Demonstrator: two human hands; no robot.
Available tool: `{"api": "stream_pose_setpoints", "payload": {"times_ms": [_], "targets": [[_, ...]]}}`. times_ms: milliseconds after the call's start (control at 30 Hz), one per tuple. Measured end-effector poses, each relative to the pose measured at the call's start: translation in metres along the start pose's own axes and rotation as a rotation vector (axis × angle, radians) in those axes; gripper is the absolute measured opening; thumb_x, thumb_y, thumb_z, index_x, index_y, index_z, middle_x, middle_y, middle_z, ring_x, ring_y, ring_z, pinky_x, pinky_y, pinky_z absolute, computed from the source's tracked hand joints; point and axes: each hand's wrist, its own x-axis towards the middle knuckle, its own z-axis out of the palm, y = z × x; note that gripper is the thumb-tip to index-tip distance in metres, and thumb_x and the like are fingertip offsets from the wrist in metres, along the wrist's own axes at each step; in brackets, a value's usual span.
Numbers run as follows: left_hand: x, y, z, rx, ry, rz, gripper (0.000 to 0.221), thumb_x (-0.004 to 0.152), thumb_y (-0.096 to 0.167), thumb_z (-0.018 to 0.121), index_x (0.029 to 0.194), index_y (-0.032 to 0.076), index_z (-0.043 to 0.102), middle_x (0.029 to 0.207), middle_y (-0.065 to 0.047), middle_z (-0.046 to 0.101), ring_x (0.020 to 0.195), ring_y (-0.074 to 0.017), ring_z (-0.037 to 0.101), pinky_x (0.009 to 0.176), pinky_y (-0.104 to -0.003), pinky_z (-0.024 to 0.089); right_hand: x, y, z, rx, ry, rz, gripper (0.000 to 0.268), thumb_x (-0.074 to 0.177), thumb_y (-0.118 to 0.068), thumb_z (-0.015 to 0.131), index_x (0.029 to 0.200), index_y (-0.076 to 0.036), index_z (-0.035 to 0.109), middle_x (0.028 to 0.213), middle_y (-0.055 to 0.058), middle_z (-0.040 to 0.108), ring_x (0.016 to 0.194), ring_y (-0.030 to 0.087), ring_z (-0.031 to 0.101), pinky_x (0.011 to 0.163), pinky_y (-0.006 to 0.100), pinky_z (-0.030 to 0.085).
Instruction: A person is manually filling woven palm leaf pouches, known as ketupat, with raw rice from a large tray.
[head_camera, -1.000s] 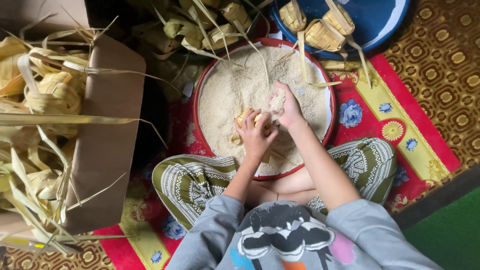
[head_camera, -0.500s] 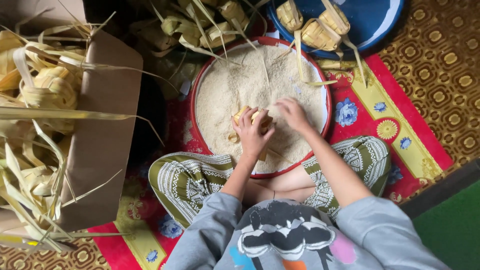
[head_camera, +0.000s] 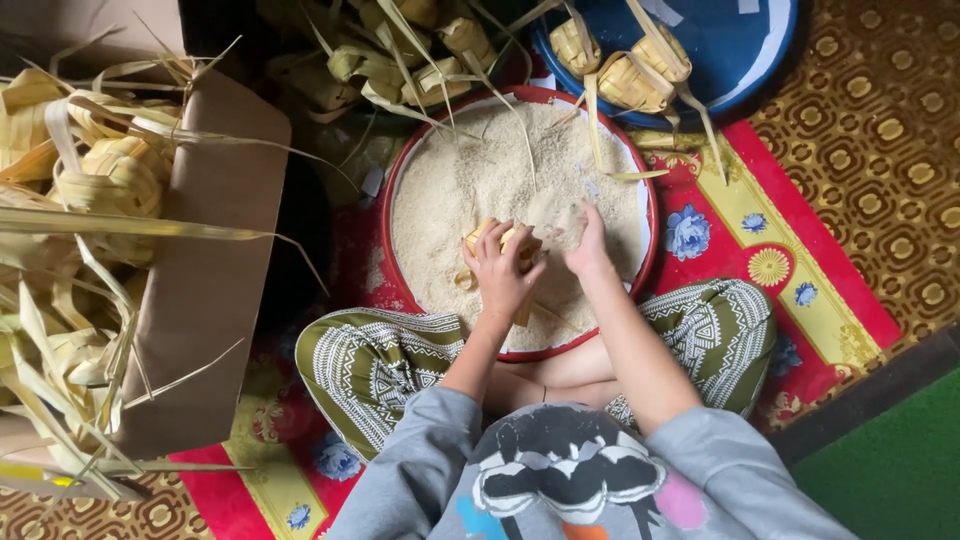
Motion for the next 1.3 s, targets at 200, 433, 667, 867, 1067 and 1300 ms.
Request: {"api": "stream_pose_setpoints", "payload": {"times_ms": [200,433,667,867,1067,1300], "targets": [[-0.003,-0.01,0.01,0.037,0.0,0.019,0.069,0.065,0.05,0.086,0.129,0.039,0.061,0.137,0.005,0.05,0.139,-0.0213,0.041,0.115,-0.068,0.017,-0.046,-0.038,0.058,0.144,-0.442,0.111,0.033,0.091,-0.035,0.067,0.067,-0.016,0.055,0.065,-0.001,0.05,0.061,0.014,0.051,0.045,0.019,0.032],[-0.003,-0.008,0.007,0.009,-0.001,0.021,0.068,0.066,0.047,0.087,0.128,0.034,0.062,0.138,0.003,0.05,0.14,-0.022,0.04,0.116,-0.068,0.017,-0.061,-0.037,0.074,0.04,-0.487,0.076,0.039,0.093,-0.039,0.065,0.065,-0.014,0.054,0.064,0.004,0.05,0.058,0.019,0.052,0.044,0.022,0.033],[0.0,0.0,0.003,0.025,0.013,0.003,0.061,0.072,0.051,0.083,0.128,0.039,0.062,0.136,0.005,0.05,0.139,-0.0205,0.04,0.116,-0.067,0.017,0.001,-0.025,-0.017,-1.697,0.012,-0.43,0.059,0.092,-0.077,0.054,0.125,-0.03,0.068,0.116,0.005,0.073,0.114,0.03,0.067,0.086,0.049,0.052],[-0.001,-0.002,0.003,0.009,-0.024,-0.001,0.068,0.069,0.052,0.085,0.131,0.039,0.061,0.137,0.004,0.049,0.141,-0.0215,0.038,0.117,-0.069,0.015,-0.011,0.011,-0.014,-1.503,0.05,-0.306,0.076,0.095,-0.074,0.045,0.131,-0.011,0.064,0.134,0.019,0.064,0.13,0.035,0.058,0.104,0.052,0.046],[-0.001,-0.002,0.004,0.018,-0.002,0.006,0.066,0.069,0.054,0.084,0.128,0.039,0.061,0.136,0.005,0.05,0.14,-0.0205,0.039,0.117,-0.068,0.016,-0.029,-0.001,0.017,-0.311,-0.065,0.049,0.075,0.088,-0.053,0.074,0.144,-0.007,0.054,0.145,0.015,0.059,0.13,0.031,0.058,0.099,0.04,0.051],[0.0,0.0,0.003,0.041,0.053,0.031,0.053,0.071,0.05,0.081,0.12,0.035,0.064,0.133,0.005,0.052,0.137,-0.0204,0.043,0.115,-0.067,0.02,-0.044,-0.025,0.08,-0.072,-0.374,0.106,0.034,0.09,-0.041,0.071,0.077,-0.012,0.06,0.07,0.004,0.058,0.06,0.018,0.055,0.042,0.022,0.032]]}}
